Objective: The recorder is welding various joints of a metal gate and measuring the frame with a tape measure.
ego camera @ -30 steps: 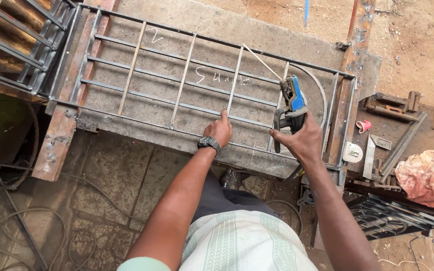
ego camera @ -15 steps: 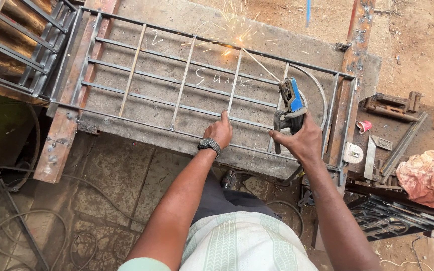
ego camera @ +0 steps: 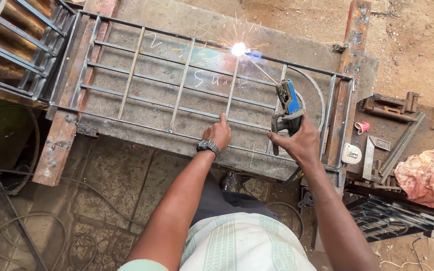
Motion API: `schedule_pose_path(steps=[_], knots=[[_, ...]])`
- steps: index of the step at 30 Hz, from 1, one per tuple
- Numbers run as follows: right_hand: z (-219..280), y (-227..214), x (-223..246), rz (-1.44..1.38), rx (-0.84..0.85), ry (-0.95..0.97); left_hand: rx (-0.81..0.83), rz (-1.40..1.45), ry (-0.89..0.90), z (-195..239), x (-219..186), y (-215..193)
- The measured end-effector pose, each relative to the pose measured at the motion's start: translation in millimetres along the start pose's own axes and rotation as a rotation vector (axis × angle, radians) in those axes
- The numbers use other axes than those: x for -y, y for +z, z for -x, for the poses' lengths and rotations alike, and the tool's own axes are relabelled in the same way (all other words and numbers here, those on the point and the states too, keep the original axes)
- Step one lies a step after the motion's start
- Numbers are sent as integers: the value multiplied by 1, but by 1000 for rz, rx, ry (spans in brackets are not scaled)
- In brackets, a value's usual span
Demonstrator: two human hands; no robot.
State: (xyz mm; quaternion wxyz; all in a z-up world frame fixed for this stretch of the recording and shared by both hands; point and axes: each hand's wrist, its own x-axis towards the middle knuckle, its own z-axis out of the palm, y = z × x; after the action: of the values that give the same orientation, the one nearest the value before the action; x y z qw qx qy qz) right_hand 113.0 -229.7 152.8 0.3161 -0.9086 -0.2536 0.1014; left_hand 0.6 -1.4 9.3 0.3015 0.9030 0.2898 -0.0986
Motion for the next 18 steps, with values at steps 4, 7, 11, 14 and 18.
schedule_pose_path(steps=[4, 7, 11, 14, 18], knots=[[0, 0, 1, -1, 0, -6, 35, -15, -8, 1, -2, -5], [1, 0, -1, -6, -3, -12, 39, -26, -6, 4, -4, -8], [1, -2, 2, -26, -4, -16, 85, -28, -39, 6, -8, -13], [1, -1, 1, -27, -7, -9, 88, -37, -43, 6, -8, -13], [1, -2, 4, -36, -11, -3, 80, -27, -50, 5, -8, -13]])
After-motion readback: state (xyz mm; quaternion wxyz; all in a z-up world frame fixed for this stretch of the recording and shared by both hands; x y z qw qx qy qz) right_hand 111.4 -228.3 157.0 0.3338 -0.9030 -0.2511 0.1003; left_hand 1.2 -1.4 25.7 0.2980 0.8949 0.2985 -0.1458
